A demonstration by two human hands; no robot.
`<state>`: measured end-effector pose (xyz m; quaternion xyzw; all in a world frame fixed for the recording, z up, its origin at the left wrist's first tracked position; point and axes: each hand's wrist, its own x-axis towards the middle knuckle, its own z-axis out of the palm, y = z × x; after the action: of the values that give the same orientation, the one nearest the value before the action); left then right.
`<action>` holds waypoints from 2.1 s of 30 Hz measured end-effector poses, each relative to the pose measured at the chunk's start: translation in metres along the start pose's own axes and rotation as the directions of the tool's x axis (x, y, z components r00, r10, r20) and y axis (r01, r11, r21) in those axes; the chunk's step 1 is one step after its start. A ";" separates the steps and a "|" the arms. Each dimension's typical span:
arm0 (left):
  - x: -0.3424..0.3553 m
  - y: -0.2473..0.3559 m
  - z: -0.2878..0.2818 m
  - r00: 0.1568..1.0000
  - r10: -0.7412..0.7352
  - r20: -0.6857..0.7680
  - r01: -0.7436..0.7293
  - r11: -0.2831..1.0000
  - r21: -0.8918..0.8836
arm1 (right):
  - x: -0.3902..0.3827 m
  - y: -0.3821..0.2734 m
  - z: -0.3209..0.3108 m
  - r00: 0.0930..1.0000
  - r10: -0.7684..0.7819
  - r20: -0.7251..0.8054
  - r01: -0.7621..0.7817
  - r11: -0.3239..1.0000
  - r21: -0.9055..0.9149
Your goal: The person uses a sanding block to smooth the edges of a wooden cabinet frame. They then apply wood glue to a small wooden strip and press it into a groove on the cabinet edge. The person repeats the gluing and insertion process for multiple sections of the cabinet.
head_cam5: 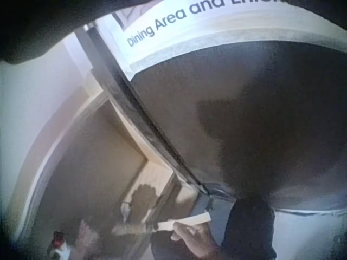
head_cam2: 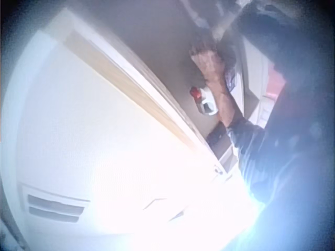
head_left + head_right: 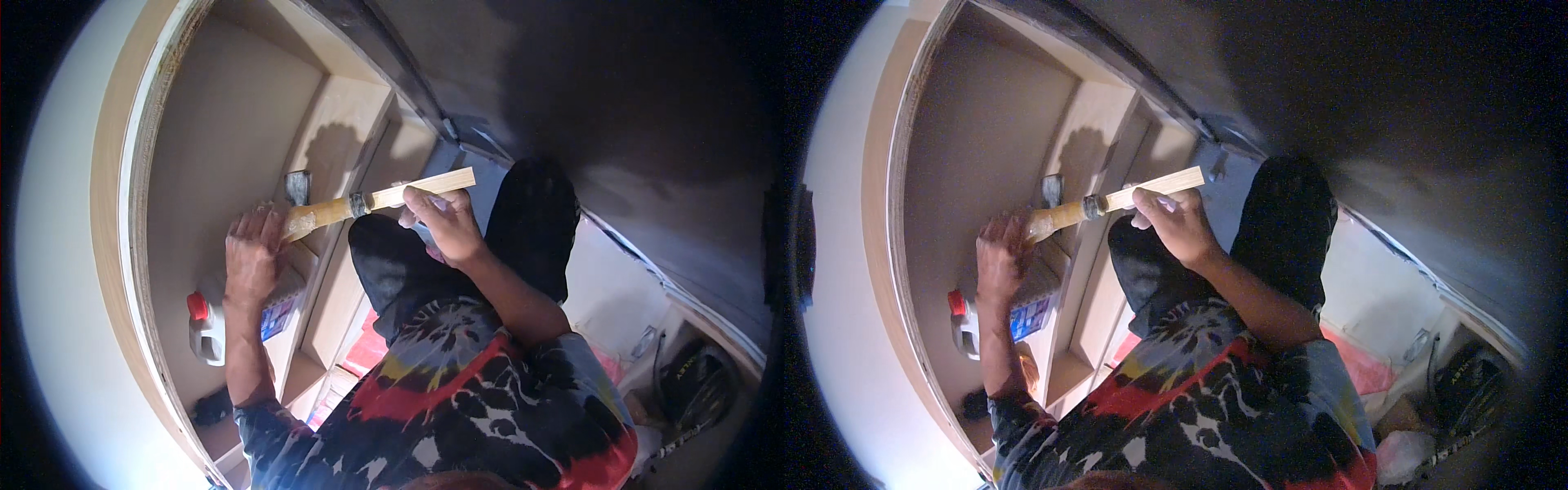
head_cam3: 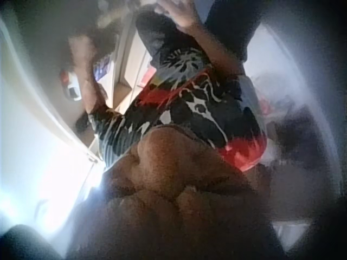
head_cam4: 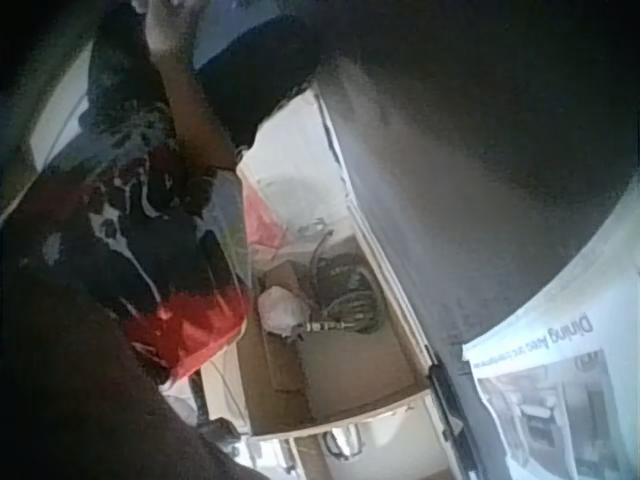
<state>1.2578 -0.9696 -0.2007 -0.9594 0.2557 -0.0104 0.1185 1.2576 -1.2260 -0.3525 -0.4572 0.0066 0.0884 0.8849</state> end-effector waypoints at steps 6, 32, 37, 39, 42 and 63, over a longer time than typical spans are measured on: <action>0.016 0.011 -0.018 0.995 0.044 0.089 -0.047 0.998 0.032 | 0.000 0.013 -0.007 0.999 0.049 -0.008 -0.048 0.996 0.080; 0.022 0.019 -0.012 0.999 0.015 0.046 -0.009 0.992 -0.125 | 0.000 0.013 -0.019 0.996 -0.087 0.036 0.088 0.996 -0.019; 0.021 0.015 -0.009 1.000 0.016 0.011 -0.015 0.992 -0.126 | 0.000 0.015 -0.019 0.994 -0.110 -0.030 0.111 0.993 0.046; 0.022 0.015 -0.009 1.000 0.001 0.029 0.003 0.991 -0.136 | 0.001 0.007 -0.019 0.993 -0.114 -0.009 0.114 0.991 0.070; 0.026 0.018 -0.012 0.999 -0.001 0.036 0.007 0.988 -0.153 | 0.002 0.014 -0.020 0.990 -0.134 0.033 0.133 0.990 0.048; 0.018 0.029 0.017 0.995 -0.042 -0.086 0.005 0.919 -0.394 | 0.002 0.009 -0.020 0.993 -0.108 -0.051 0.110 0.993 0.037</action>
<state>1.2603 -0.9990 -0.2251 -0.9652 0.2461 -0.0049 -0.0887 1.2598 -1.2367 -0.3719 -0.4414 0.0051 0.0287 0.8968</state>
